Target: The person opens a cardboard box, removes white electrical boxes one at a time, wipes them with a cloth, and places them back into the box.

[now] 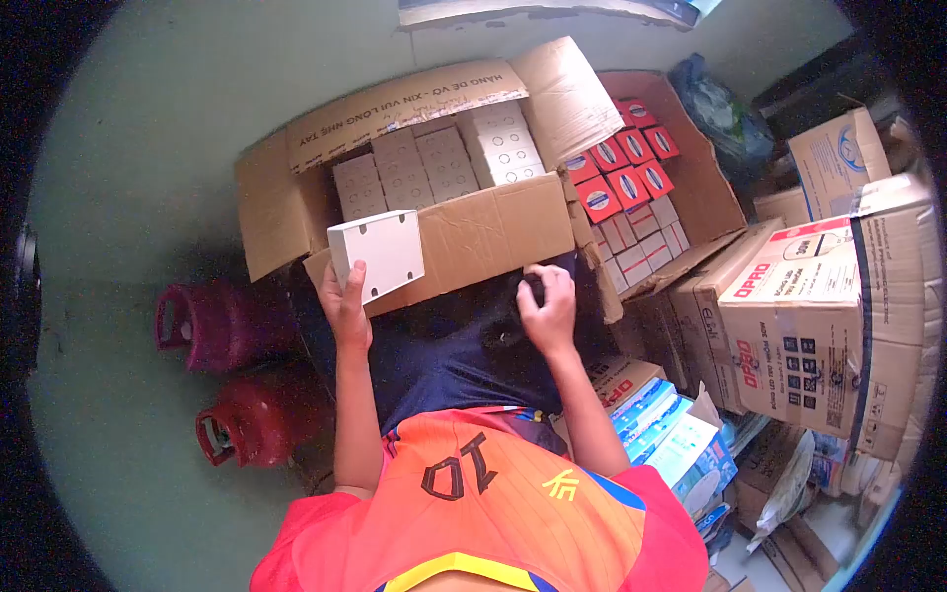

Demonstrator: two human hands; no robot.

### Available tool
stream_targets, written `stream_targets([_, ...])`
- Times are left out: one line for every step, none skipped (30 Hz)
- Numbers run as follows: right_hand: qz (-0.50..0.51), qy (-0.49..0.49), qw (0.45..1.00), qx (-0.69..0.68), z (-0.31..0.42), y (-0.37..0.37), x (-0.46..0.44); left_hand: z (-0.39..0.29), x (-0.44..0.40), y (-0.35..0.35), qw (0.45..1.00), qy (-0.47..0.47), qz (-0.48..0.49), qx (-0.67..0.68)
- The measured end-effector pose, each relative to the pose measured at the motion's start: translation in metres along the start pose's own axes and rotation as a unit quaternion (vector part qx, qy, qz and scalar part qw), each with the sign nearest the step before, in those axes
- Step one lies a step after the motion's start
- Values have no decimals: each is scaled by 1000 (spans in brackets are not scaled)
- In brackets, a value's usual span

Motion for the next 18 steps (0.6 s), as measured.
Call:
stream_targets([-60,62,994,67,-1,-1,14,2,1,-4,1000,1,4,3])
stream_targets([-11,41,996,76,-20,-12,24,3,1,-9,1000,-1,22,4])
stream_targets([-74,127,982,114,0,-2,38,2,-1,-11,999,-7,39,2])
stream_targets([-51,154,978,130,7,-5,47,2,-2,-13,998,-12,55,-3])
stream_targets([-26,178,973,145,14,-6,59,1,-1,-14,998,-15,62,4])
stream_targets([28,176,975,134,20,-9,68,0,0,-16,997,-18,72,10])
stream_targets([45,183,973,132,22,-6,76,1,0,-20,996,-22,83,19])
stream_targets([45,182,976,112,18,-3,77,5,3,-24,995,-14,90,44])
stream_targets([45,183,977,95,16,0,76,9,5,-26,995,-3,73,68])
stream_targets([47,180,976,110,12,-2,72,14,8,-28,994,10,53,91])
stream_targets([51,175,975,126,8,-5,68,19,13,-28,993,25,33,114])
stream_targets([55,170,974,141,4,-7,65,22,16,-27,989,44,16,138])
stream_targets([47,162,981,95,-3,-4,57,23,17,-27,985,61,0,163])
stream_targets([38,156,986,48,-10,-1,45,23,16,-27,979,75,-16,189])
stream_targets([27,150,988,0,-14,4,35,22,15,-26,979,77,-19,187])
stream_targets([-55,68,995,-57,-9,28,23,21,17,-24,979,77,-22,187])
stream_targets([-122,-23,981,-151,-18,42,13,20,19,-25,979,79,-26,187])
stream_targets([-125,-30,964,-232,-4,45,8,11,19,-34,978,80,-16,192])
Point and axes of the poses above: each hand's wrist, its own x-axis away from the middle knuckle, its own y-axis out of the back of the hand, z = x × y, the point moved 10 cm from there along -x, towards the middle knuckle, and after that the axes turned 15 degrees about -y, right-handed, at the moved point
